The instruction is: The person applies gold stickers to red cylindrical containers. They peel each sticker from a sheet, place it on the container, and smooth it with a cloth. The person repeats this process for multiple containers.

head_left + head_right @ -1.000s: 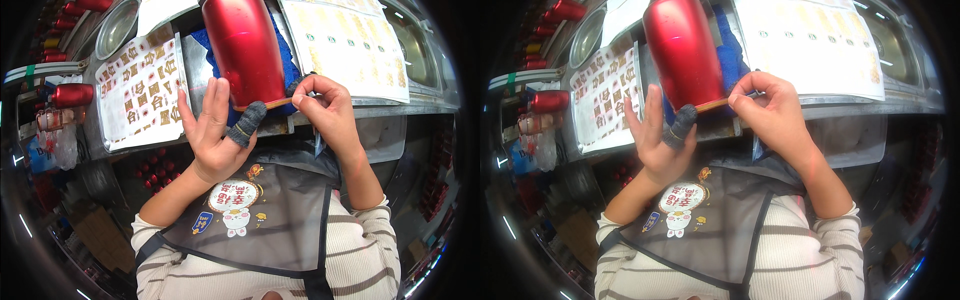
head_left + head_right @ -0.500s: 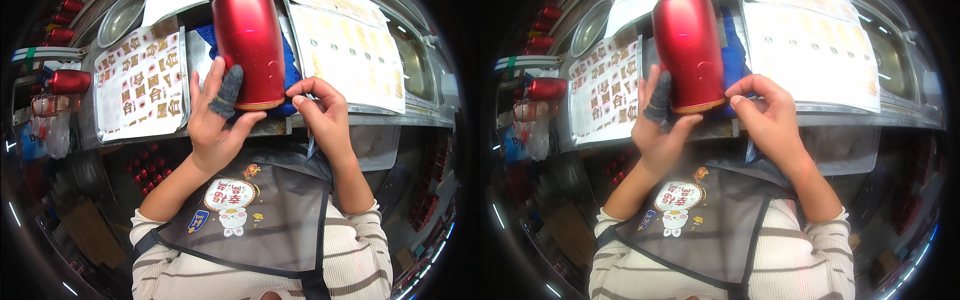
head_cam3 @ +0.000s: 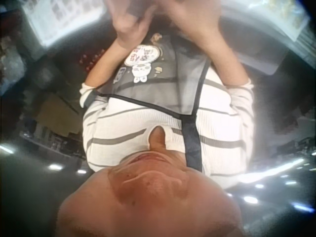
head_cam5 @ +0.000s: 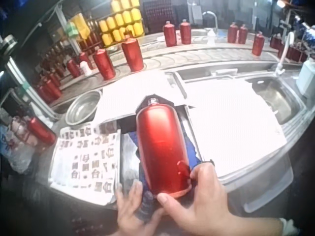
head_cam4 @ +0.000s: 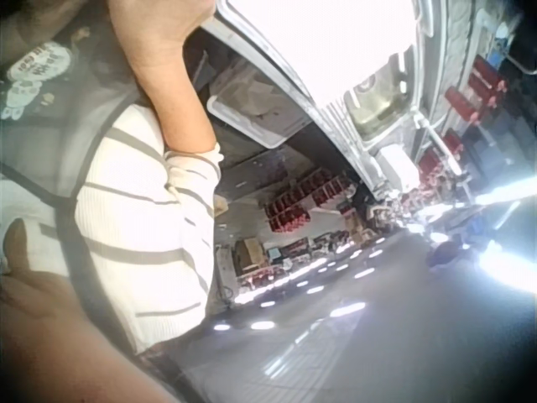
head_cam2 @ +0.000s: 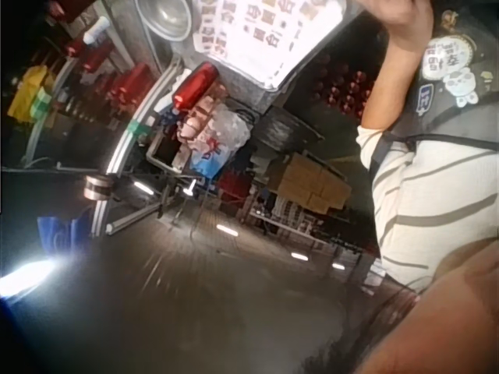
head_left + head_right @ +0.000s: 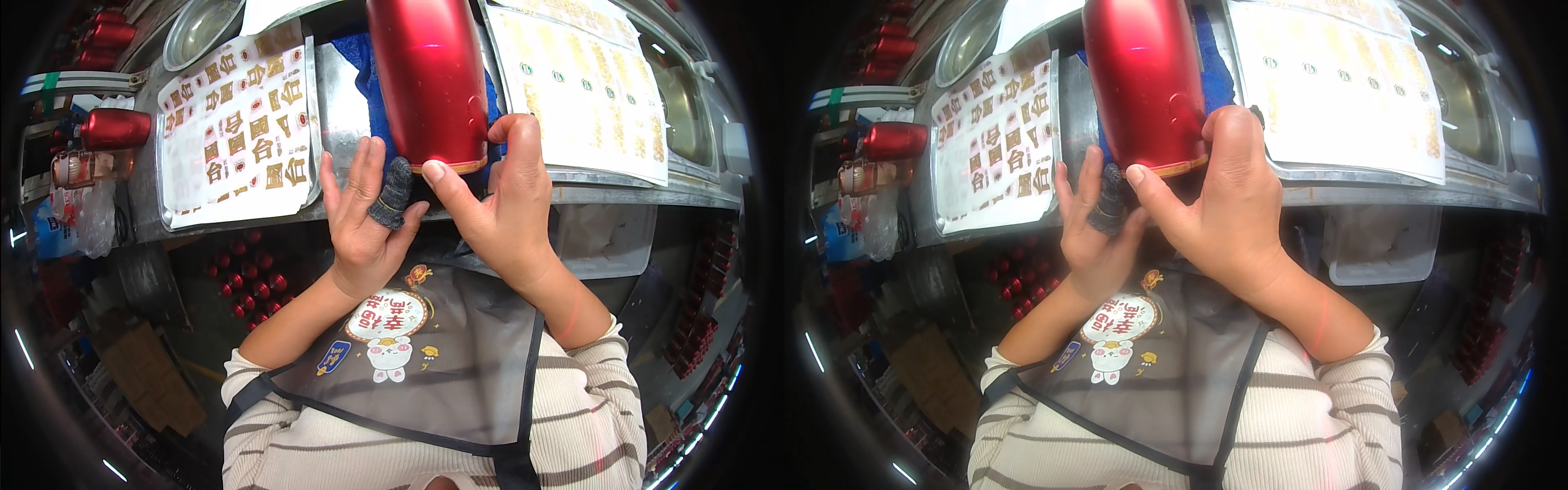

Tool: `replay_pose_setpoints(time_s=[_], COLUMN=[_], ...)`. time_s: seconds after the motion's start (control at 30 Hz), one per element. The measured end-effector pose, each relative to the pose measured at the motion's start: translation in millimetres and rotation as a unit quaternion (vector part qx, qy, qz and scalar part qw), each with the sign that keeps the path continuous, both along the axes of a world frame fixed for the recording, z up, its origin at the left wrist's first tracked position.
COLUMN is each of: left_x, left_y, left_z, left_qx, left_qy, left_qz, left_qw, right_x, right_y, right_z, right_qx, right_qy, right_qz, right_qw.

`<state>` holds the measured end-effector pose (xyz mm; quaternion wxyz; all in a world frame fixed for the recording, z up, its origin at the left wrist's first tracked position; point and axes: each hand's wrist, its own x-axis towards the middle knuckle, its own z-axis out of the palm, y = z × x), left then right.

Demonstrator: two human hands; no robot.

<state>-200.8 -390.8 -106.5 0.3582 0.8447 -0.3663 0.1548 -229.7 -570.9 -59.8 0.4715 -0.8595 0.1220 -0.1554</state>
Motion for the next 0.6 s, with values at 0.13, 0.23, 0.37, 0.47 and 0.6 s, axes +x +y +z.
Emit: replay_pose_setpoints(time_s=[0.13, 0.23, 0.37, 0.47, 0.6], left_x=[2.6, 3.4, 4.6, 5.9, 8.3], left_y=[-0.9, -5.4, -4.1, -3.2, -7.3], left_z=[1.2, 6.2, 8.6, 10.9, 16.8], left_qx=[-0.003, 0.002, 0.027, 0.037, 0.05], left_qy=[-0.01, -0.015, -0.045, -0.056, -0.072], left_qz=[-0.01, -0.004, 0.0, 0.001, -0.003], left_qw=[1.0, 1.0, 0.999, 0.998, 0.996], right_x=[-0.8, -2.0, -2.7, -3.9, -4.3], right_y=[-4.4, -6.6, -8.7, -10.7, -13.4], right_z=[-2.2, -4.4, -4.9, -8.1, -13.1], right_qx=[0.028, 0.032, 0.046, 0.063, 0.114], right_qy=[-0.005, -0.022, -0.034, -0.045, -0.078], right_qz=[0.008, 0.016, 0.028, 0.037, 0.044], right_qw=[1.0, 0.999, 0.998, 0.996, 0.989])
